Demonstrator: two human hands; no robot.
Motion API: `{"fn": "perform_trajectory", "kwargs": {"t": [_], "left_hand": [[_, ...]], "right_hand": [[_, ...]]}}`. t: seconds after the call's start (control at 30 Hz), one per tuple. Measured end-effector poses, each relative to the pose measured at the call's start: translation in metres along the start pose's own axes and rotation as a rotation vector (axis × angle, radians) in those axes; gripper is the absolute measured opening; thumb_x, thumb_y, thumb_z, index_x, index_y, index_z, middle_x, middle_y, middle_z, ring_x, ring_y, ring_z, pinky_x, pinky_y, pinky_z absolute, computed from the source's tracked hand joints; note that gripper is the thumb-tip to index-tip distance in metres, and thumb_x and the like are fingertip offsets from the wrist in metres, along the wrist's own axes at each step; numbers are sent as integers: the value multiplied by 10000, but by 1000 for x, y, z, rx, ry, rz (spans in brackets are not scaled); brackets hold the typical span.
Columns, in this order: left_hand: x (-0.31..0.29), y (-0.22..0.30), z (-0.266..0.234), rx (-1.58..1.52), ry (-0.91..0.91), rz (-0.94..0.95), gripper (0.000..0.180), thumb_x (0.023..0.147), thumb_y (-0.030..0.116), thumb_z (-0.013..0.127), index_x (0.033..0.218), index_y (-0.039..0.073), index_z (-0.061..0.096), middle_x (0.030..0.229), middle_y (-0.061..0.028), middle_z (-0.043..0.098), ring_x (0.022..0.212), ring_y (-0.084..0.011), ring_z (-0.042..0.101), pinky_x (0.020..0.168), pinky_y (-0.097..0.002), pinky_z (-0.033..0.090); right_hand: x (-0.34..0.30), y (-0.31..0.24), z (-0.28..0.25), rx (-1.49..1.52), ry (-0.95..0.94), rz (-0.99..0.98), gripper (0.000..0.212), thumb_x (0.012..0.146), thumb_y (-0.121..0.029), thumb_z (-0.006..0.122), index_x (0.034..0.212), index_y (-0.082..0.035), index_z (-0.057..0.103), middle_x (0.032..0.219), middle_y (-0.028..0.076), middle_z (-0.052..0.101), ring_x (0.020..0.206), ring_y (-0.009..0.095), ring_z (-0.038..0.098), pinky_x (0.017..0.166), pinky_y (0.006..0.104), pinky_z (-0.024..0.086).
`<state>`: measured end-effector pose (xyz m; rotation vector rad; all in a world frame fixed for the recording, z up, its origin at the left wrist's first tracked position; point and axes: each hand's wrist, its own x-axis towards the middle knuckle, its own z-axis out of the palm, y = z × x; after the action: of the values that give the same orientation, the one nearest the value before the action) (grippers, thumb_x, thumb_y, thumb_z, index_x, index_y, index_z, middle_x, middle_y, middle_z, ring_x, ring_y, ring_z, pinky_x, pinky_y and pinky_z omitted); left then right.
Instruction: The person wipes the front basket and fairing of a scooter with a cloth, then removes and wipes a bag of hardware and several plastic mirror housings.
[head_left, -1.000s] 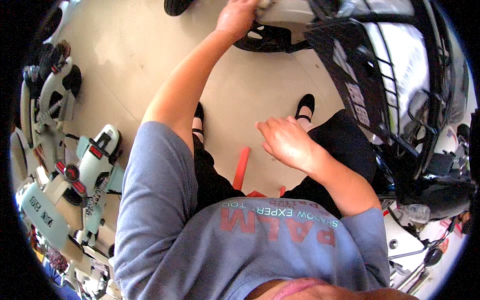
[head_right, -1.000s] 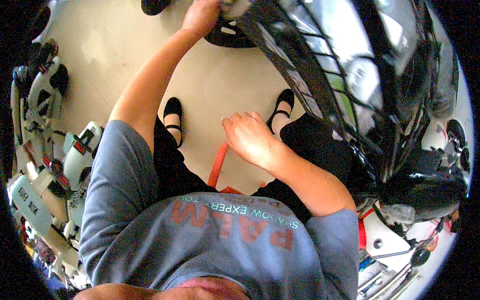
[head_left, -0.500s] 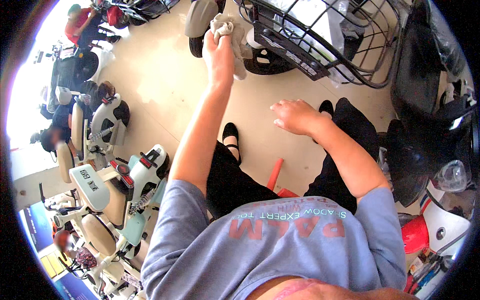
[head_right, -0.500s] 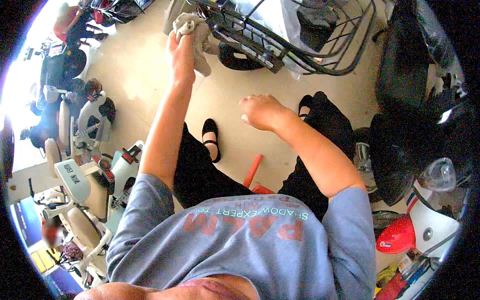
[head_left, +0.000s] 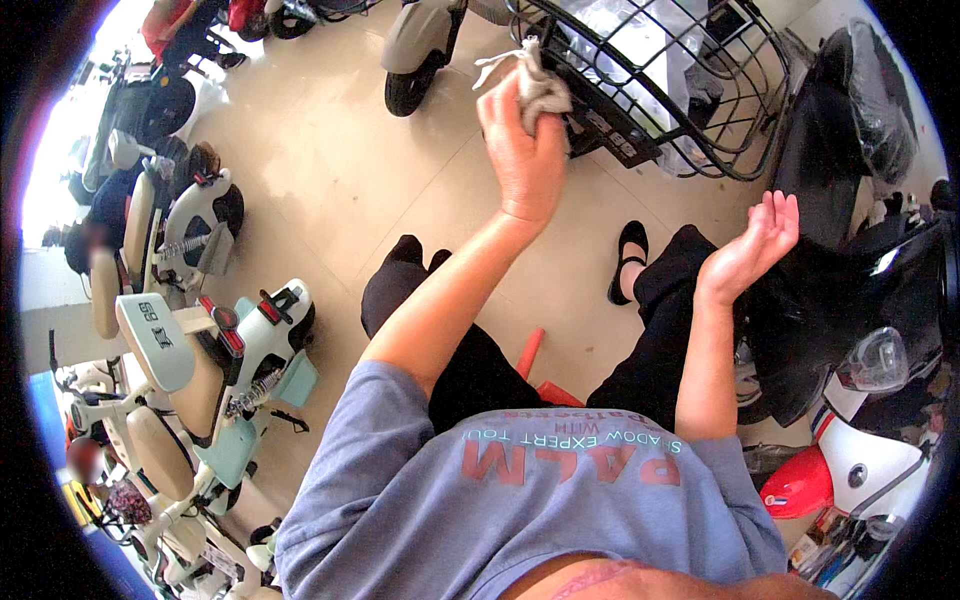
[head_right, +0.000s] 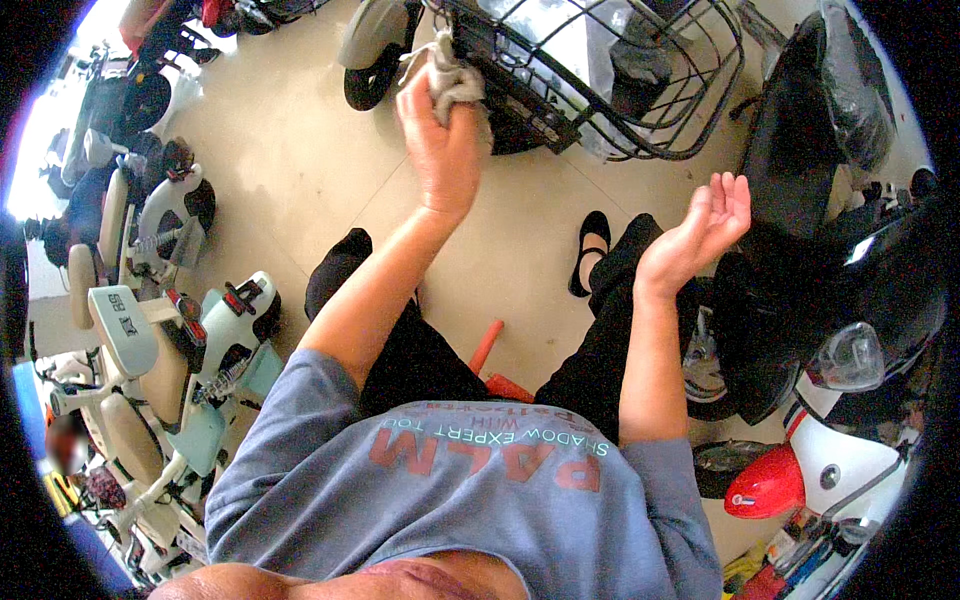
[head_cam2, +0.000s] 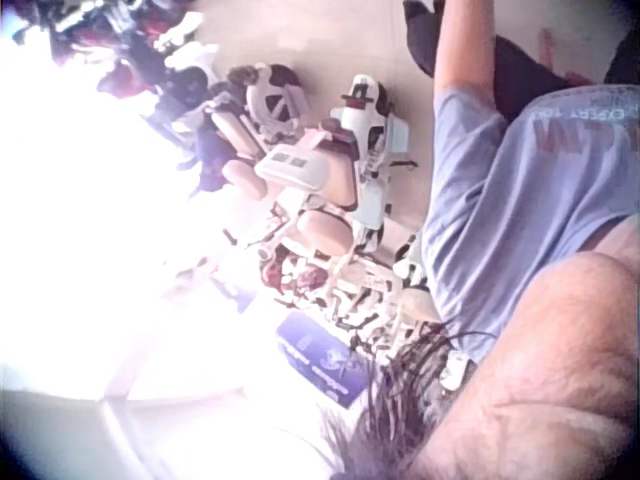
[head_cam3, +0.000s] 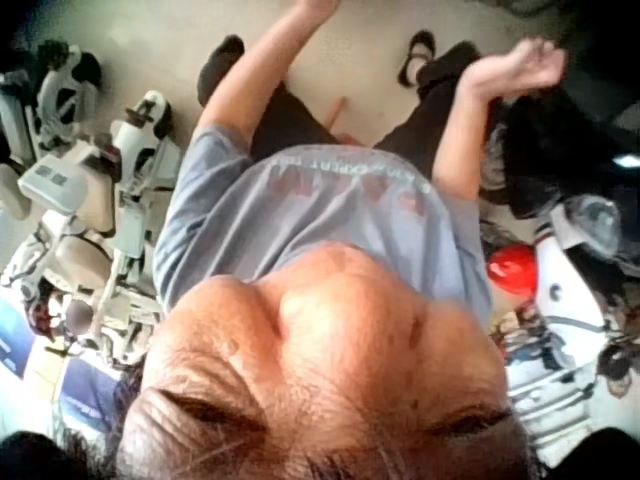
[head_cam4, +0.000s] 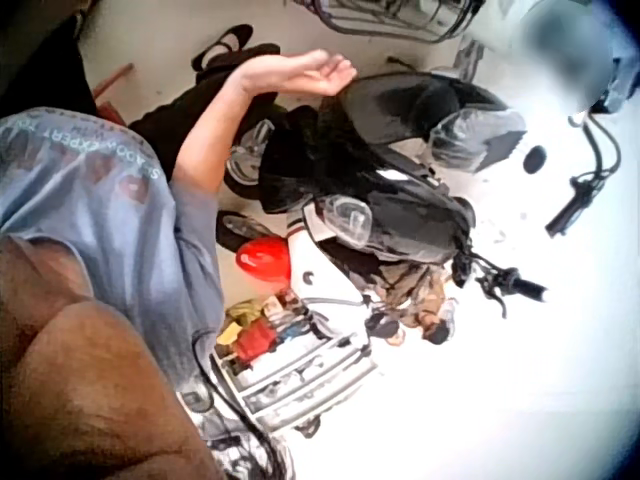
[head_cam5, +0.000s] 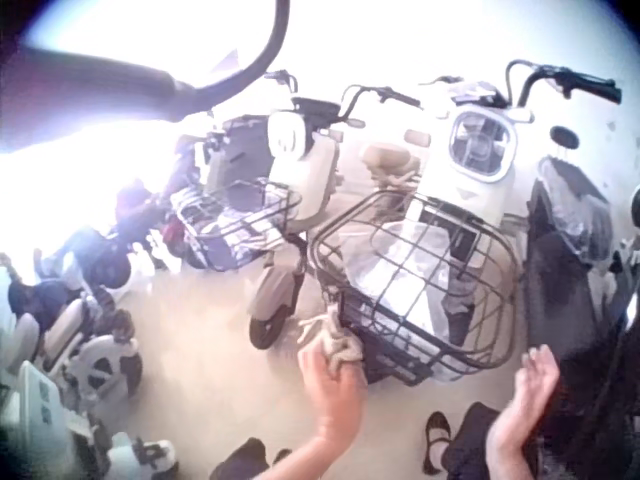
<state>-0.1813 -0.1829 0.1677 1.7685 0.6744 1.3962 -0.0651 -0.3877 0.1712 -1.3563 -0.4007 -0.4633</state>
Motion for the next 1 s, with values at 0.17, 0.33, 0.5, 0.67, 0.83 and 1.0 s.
{"fn": "perform_trajectory", "kwargs": {"t": [0.17,0.33,0.5,0.67,0.83,1.0], "left_hand": [[-40,3,14,-38,-135,116,454,733,-44,600,1176,26,527,1112,-146,519,1058,-311,506,959,-396,412],[-36,6,4,-85,-132,189,462,715,-51,615,1164,31,541,1131,-173,544,1092,-378,535,967,-408,435],[7,-8,-1,-178,53,-5,440,825,-2,549,1263,33,529,1113,-172,519,1029,-333,516,924,-391,433],[-34,11,16,-17,-40,45,534,765,-26,566,1295,26,529,1107,-195,520,1040,-374,511,935,-424,433],[-54,35,3,-225,-258,-3,423,749,-59,552,1166,8,559,1068,-189,535,999,-383,543,870,-437,470],[-12,19,-10,-200,107,12,476,817,-31,524,1290,17,530,1123,-180,532,1072,-346,513,940,-388,433]], "right_hand": [[15,31,8,232,-105,574,480,1034,-412,402,1322,-39,494,1310,105,536,1167,205,522,1001,380,373],[4,34,24,274,-330,478,450,1032,-424,383,1278,-78,531,1230,86,572,1093,187,537,955,374,421],[-8,26,35,184,-297,494,411,1018,-371,365,1263,-99,551,1208,46,587,1114,177,522,932,378,450],[-10,30,35,172,-335,440,403,1017,-394,371,1250,-119,551,1257,31,554,1111,171,491,949,383,421],[-13,37,34,99,-376,414,393,1016,-358,401,1305,-133,544,1285,18,551,1103,154,503,942,362,424],[-13,33,38,134,-343,449,360,1026,-294,416,1313,-112,533,1251,37,540,1118,159,511,926,362,471]]}}
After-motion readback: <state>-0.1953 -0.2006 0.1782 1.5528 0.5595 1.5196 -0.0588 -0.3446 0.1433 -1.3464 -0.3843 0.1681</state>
